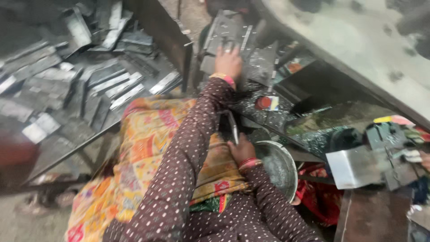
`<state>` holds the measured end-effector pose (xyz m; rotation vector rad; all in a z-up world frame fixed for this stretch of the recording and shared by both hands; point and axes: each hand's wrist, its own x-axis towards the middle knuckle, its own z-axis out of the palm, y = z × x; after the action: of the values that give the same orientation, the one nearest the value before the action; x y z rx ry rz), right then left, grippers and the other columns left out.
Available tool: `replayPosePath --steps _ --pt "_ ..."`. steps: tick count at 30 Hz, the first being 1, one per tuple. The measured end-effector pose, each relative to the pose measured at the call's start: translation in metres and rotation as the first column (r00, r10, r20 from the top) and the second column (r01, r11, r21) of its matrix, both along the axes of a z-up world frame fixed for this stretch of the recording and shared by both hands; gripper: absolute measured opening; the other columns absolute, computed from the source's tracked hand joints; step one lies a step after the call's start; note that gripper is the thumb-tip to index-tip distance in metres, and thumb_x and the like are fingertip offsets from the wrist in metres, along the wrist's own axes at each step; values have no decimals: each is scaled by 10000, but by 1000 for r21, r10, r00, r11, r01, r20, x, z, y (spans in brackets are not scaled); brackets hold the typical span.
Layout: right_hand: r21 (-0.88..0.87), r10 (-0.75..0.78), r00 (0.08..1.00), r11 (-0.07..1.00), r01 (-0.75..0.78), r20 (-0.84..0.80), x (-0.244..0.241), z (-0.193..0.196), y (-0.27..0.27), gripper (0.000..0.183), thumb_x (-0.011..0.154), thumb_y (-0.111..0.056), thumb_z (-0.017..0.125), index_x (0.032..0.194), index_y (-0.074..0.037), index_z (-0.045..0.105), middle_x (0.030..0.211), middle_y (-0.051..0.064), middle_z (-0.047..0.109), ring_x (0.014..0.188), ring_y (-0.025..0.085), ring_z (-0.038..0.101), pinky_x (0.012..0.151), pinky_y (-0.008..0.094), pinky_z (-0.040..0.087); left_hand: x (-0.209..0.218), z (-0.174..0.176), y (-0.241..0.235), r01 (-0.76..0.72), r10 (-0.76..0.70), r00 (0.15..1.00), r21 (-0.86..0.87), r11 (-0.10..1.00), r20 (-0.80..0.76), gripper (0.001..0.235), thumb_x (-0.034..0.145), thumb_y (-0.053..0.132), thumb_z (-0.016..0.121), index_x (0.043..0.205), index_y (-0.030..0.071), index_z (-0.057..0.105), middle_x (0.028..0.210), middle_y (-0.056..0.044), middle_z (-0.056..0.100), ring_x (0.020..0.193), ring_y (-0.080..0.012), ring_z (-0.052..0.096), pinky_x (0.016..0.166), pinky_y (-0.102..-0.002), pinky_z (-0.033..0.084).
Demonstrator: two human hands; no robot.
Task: The person uses a press machine to process metal brackets. They pick up individual brackets, place them into the machine die, and then set the processed parts aside.
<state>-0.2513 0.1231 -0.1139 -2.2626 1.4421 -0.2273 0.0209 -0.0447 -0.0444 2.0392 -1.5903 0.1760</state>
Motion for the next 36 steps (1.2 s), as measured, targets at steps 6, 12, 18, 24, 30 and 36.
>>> replayPosePath --steps 6,12,18,24,30,36 --pt "-106 187 961 972 -212 -204 3 44 -38 823 858 -627 738 1314 26 530 979 361 677 877 536 682 734 566 557 8 25 72 77 -67 994 -134 988 81 204 805 310 653 925 162 725 1199 -101 690 1100 -274 680 1015 -572 423" --pt "-281 177 983 947 -156 50 16 117 -46 614 909 -391 821 1350 -40 575 1235 209 633 1032 371 671 897 490 517 107 -30 197 -500 460 843 -90 861 -278 275 980 215 583 1218 104 665 1352 -151 613 1061 -338 670 936 -515 489" --pt "-192 111 986 978 -86 124 12 121 -43 557 927 -292 801 1356 -15 580 1324 202 553 987 266 683 915 416 534 213 -68 311 -897 919 394 212 388 -17 501 986 264 618 1432 51 533 1479 -193 493 1275 -361 551 1132 -590 388" --pt "-205 140 986 971 -120 86 11 117 -46 544 926 -263 803 1348 3 588 1328 205 541 1005 266 680 929 411 529 277 -83 349 -954 967 253 166 249 6 743 821 499 659 1396 52 510 1483 -231 482 1299 -425 480 1039 -554 387" --pt "-188 121 993 975 -117 10 13 116 -45 567 918 -312 804 1342 -2 592 1322 207 544 995 278 687 928 418 532 318 -134 376 -919 940 339 230 321 43 440 1119 308 625 1474 69 524 1303 -186 644 1134 -351 641 960 -509 498" --pt "-199 125 992 972 -123 -1 16 118 -38 578 900 -354 801 1318 -12 597 1311 212 569 1004 310 690 910 439 532 257 -102 410 -926 895 259 172 337 -362 673 852 165 721 1457 53 449 1153 -186 712 995 -382 704 868 -484 555"
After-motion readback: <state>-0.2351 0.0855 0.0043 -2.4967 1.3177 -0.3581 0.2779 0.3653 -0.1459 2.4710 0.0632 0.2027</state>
